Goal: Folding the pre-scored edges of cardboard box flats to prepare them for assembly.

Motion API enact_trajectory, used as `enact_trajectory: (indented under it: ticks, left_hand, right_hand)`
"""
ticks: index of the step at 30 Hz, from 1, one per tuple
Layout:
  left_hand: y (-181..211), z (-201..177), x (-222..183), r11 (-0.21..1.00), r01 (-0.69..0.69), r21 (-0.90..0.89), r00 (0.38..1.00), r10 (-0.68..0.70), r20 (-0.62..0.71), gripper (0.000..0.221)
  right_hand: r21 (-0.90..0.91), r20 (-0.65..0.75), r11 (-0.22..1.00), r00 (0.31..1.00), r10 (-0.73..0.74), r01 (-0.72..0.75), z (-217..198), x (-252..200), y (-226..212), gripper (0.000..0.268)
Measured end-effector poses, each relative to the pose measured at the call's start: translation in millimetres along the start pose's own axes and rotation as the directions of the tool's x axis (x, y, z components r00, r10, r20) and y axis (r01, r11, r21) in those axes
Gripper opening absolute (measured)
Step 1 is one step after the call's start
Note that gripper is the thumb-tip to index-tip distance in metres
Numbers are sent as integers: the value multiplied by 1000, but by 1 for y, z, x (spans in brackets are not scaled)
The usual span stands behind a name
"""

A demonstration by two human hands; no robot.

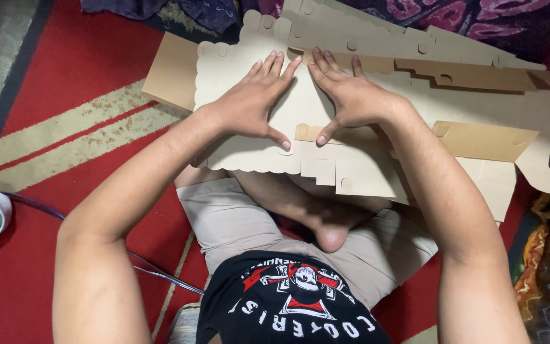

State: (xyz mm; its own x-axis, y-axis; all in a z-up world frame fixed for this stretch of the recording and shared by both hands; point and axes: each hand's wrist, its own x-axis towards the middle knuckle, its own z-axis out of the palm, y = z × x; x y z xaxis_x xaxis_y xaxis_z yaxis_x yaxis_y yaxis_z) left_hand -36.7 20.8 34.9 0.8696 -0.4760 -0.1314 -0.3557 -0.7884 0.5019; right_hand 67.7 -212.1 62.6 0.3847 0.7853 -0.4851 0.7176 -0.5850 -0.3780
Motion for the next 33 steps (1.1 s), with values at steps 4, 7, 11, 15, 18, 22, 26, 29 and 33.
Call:
enact_trajectory:
  ticks: [4,7,11,15,18,22,26,29,33]
  left_hand:
    - [3,4,-3,1000,-17,-24,999,16,-36,145]
    - [7,6,-6,993,-29,-115,995,17,-103,123]
    - [14,4,-6,940,-2,-341,993,-37,-110,115]
    - [9,11,-2,852,4,-524,984,-98,-152,106]
    - [7,14,-1,799,-46,-600,966,-117,-229,101]
    - [7,17,7,721,5,-693,958,-201,-203,101]
    - [2,28,22,341,-80,-937,928,-317,-194,101]
    - [7,27,24,252,-84,-964,913,-369,-176,104]
    - [14,16,17,242,-40,-969,905,-402,-138,103]
  right_hand:
    - [-6,3,1000,1000,3,-3,0,1,1,157]
    - [-19,-7,1000,1000,-10,10,1,1,1,156]
    - [-4,-4,1000,1000,-6,6,0,-1,-1,156]
    - [-1,0,1000,1000,-11,11,0,-1,-1,156]
    - [-9,21,1000,999,30,-30,-3,-1,-6,155]
    - [-37,25,998,999,43,-42,-12,-6,-22,154]
    - [-43,37,986,986,160,-158,-22,-9,-43,157]
    - [-67,27,977,979,203,-201,-21,-4,-47,161]
    - [-82,20,971,974,226,-224,-19,-2,-47,166]
